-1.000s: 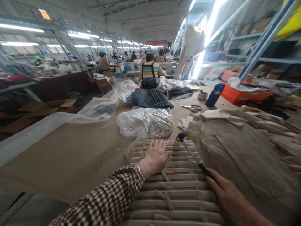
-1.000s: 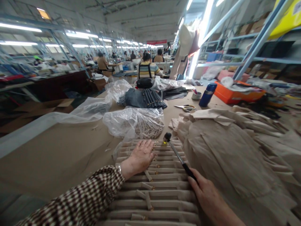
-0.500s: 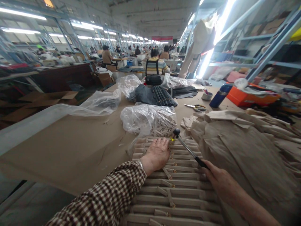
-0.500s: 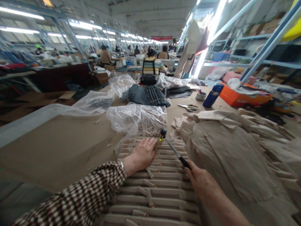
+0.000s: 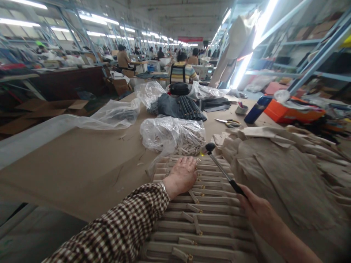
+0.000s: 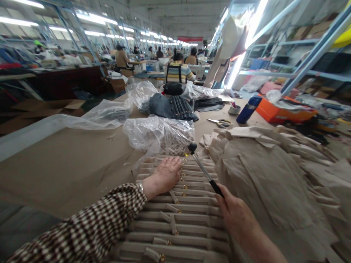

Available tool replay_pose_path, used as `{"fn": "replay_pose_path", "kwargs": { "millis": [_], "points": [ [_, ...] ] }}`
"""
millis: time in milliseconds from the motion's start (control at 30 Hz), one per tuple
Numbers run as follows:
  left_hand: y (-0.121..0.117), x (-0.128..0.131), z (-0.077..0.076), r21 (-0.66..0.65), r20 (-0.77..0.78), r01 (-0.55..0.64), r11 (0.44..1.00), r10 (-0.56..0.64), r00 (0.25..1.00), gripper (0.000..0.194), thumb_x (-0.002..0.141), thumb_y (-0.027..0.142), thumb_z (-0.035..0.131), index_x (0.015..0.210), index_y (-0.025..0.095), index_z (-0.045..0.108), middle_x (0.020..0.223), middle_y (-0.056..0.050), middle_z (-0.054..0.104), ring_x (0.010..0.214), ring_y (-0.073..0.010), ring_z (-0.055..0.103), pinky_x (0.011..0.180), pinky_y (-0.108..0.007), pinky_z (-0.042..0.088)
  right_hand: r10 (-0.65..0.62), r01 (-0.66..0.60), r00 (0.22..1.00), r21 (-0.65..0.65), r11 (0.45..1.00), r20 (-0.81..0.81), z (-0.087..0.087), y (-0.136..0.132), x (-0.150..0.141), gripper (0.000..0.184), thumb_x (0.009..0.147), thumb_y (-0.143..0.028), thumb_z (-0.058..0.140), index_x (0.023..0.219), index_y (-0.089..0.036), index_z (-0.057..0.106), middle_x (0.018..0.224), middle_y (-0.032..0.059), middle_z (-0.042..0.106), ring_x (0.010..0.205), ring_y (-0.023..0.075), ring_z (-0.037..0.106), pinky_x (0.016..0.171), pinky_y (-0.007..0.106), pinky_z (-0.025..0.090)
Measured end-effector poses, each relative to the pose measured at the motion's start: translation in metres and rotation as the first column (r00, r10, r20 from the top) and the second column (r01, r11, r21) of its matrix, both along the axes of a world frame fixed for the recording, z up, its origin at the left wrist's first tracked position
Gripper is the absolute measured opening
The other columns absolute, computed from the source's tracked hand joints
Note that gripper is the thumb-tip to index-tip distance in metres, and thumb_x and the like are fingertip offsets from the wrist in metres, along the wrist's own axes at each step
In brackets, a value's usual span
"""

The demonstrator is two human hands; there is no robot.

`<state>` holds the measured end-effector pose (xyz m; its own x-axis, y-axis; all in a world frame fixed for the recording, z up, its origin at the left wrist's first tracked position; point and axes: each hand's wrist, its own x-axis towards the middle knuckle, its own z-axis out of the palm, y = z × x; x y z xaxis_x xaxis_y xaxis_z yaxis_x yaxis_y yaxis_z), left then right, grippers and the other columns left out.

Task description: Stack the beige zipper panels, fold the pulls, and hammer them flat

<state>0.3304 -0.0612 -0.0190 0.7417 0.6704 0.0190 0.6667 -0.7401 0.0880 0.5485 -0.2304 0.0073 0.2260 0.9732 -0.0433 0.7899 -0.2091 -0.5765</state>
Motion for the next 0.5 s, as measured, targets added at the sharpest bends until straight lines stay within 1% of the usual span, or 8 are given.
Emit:
{"fn": "replay_pose_path", "kwargs": {
  "millis": [67,100,133,167,267,333,400,500],
  "points": [
    [0.0,0.0,0.001,-0.006,-0.002,0.007,1.0,-0.007,1.0,0.055,0.099,0.034,0.035,0.147,0.006,0.04,0.153,-0.015,0.038,0.14,-0.0323,0.036,0.117,-0.047,0.028,-0.015,0.013,1.0,0.136,0.991,0.02,0.001,-0.008,-0.006,0.046,0.095,-0.044,0.035,0.127,-0.017,0.056,0.094,0.0101,0.076,0.081,0.0235,0.074,0.066,0.028,0.055],
    [0.0,-0.001,0.001,-0.009,-0.004,0.01,1.0,-0.01,1.0,0.055,0.1,0.034,0.035,0.147,0.006,0.04,0.154,-0.015,0.037,0.141,-0.0323,0.035,0.117,-0.047,0.027,-0.013,0.008,1.0,0.175,0.984,0.027,-0.001,-0.012,-0.008,0.046,0.095,-0.043,0.035,0.128,-0.017,0.055,0.1,0.0111,0.075,0.086,0.0234,0.073,0.069,0.028,0.056],
    [0.0,-0.001,0.001,-0.014,-0.006,0.012,1.0,-0.013,1.0,0.055,0.1,0.034,0.034,0.147,0.006,0.039,0.154,-0.015,0.037,0.141,-0.0323,0.034,0.118,-0.047,0.026,-0.005,-0.001,0.999,0.179,0.984,0.034,-0.005,-0.014,-0.009,0.045,0.096,-0.042,0.035,0.127,-0.018,0.056,0.103,0.0114,0.075,0.089,0.0235,0.073,0.071,0.029,0.056],
    [0.0,0.0,0.001,-0.019,-0.009,0.013,1.0,-0.013,1.0,0.055,0.1,0.033,0.034,0.147,0.007,0.039,0.154,-0.015,0.037,0.141,-0.0322,0.034,0.118,-0.048,0.026,0.005,-0.011,0.999,0.144,0.99,0.042,-0.01,-0.015,-0.009,0.043,0.096,-0.041,0.035,0.125,-0.018,0.057,0.103,0.011,0.075,0.088,0.0237,0.073,0.071,0.029,0.057],
    [0.001,-0.001,0.002,-0.037,-0.021,0.013,0.999,-0.014,1.0,0.054,0.1,0.032,0.031,0.147,0.006,0.039,0.154,-0.016,0.037,0.142,-0.0328,0.034,0.117,-0.049,0.027,0.035,-0.032,0.997,-0.047,0.998,0.069,-0.019,-0.015,-0.002,0.037,0.096,-0.039,0.034,0.114,-0.022,0.061,0.091,0.0076,0.076,0.08,0.0255,0.074,0.064,0.031,0.056],
    [0.001,-0.001,0.004,-0.048,-0.026,0.021,0.999,-0.022,0.999,0.055,0.1,0.032,0.031,0.147,0.005,0.039,0.154,-0.016,0.035,0.142,-0.0328,0.033,0.117,-0.049,0.027,0.043,-0.038,0.997,-0.08,0.996,0.07,-0.017,-0.016,0.002,0.036,0.097,-0.04,0.035,0.113,-0.023,0.061,0.089,0.0063,0.076,0.079,0.0263,0.074,0.061,0.031,0.055],
    [0.001,-0.003,0.007,-0.058,-0.03,0.03,0.998,-0.032,0.999,0.055,0.1,0.031,0.031,0.148,0.006,0.038,0.155,-0.016,0.034,0.143,-0.0322,0.031,0.117,-0.049,0.026,0.052,-0.052,0.998,-0.009,0.999,0.047,-0.009,-0.021,0.003,0.035,0.097,-0.04,0.036,0.118,-0.024,0.059,0.094,0.0062,0.076,0.083,0.0251,0.074,0.063,0.029,0.055],
    [0.004,-0.006,0.01,-0.088,-0.039,0.055,0.995,-0.059,0.998,0.054,0.099,0.029,0.031,0.148,0.007,0.037,0.156,-0.015,0.032,0.144,-0.0304,0.03,0.118,-0.047,0.025,0.03,-0.036,0.999,0.159,0.987,0.04,-0.001,-0.031,-0.002,0.034,0.097,-0.039,0.038,0.121,-0.022,0.055,0.096,0.0078,0.075,0.083,0.0225,0.074,0.067,0.027,0.056]
  ]
}}
